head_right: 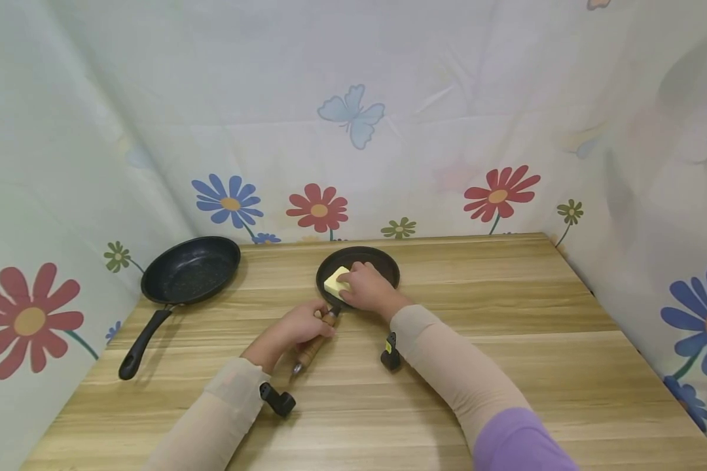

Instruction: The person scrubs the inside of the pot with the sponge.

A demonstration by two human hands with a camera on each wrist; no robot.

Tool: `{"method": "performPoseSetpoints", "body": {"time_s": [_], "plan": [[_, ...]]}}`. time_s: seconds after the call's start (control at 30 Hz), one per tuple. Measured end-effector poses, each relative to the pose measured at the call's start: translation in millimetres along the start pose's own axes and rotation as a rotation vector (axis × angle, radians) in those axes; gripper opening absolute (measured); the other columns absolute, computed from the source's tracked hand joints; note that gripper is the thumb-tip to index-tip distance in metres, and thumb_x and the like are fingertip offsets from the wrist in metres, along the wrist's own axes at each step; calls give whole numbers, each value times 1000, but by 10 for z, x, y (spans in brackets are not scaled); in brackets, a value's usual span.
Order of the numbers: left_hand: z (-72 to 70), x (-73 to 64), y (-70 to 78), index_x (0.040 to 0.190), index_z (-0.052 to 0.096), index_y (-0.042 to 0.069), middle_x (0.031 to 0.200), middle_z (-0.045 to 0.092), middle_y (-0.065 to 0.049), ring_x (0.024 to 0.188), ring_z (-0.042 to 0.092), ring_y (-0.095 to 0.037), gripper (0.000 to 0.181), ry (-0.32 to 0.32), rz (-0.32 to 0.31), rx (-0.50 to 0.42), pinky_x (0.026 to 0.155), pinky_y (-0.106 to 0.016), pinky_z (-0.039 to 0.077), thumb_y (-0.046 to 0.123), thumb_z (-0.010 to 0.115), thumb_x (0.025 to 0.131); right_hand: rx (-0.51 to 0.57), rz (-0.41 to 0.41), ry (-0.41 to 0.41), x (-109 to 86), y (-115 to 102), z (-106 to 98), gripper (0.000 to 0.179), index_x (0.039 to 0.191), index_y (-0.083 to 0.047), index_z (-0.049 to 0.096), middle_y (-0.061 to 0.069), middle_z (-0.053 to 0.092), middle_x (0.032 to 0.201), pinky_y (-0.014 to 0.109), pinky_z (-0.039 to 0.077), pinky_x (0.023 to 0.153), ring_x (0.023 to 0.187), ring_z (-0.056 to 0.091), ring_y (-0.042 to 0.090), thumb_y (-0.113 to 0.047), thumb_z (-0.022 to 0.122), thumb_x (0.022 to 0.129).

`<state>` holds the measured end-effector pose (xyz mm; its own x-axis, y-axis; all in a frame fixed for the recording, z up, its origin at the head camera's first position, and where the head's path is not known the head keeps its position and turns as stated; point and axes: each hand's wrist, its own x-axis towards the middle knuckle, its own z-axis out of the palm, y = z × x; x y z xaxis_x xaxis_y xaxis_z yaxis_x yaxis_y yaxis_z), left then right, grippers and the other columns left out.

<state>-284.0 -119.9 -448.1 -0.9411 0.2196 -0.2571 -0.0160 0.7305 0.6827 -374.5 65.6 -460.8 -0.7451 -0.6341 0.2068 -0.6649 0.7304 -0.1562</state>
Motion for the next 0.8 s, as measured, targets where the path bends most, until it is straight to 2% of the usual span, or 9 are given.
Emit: {"method": "performPoseSetpoints", "body": {"time_s": [0.27, 0.47, 0.57, 0.67, 0.8], "plan": [[-28, -4, -2, 96, 56, 9, 86, 60, -10, 64, 60, -23, 24, -25, 3, -35, 43, -30, 47, 16, 76, 84, -7, 92, 7, 73, -131, 41, 34, 126, -16, 70, 9, 65, 108, 41, 43, 91, 97, 54, 25, -32, 65, 97], [-49, -16, 5, 99, 55, 8, 89, 59, -11, 67, 60, -24, 25, -33, -5, -72, 44, -32, 48, 14, 75, 84, -2, 118, 6, 115, -188, 35, 34, 126, -14, 70, 10, 67, 110, 42, 42, 93, 96, 53, 27, -31, 63, 98], [-27, -14, 1, 99, 56, 8, 89, 59, -11, 68, 60, -24, 25, -28, 16, -64, 44, -32, 48, 14, 75, 84, -33, 106, -9, 121, -178, 25, 34, 126, -15, 71, 10, 66, 111, 41, 43, 93, 98, 54, 26, -32, 64, 97], [-3, -20, 7, 99, 55, 7, 89, 59, -11, 68, 60, -23, 25, -25, 23, -60, 44, -32, 49, 15, 74, 84, -66, 54, -36, 123, -152, -12, 35, 127, -15, 71, 11, 66, 112, 40, 44, 95, 103, 56, 25, -32, 65, 97], [3, -36, 31, 101, 56, 6, 90, 60, -11, 68, 61, -23, 26, -20, -8, -69, 45, -31, 49, 16, 74, 86, -56, -36, -88, 125, -104, -98, 37, 129, -14, 70, 13, 65, 115, 41, 46, 95, 103, 56, 27, -30, 67, 96]]}}
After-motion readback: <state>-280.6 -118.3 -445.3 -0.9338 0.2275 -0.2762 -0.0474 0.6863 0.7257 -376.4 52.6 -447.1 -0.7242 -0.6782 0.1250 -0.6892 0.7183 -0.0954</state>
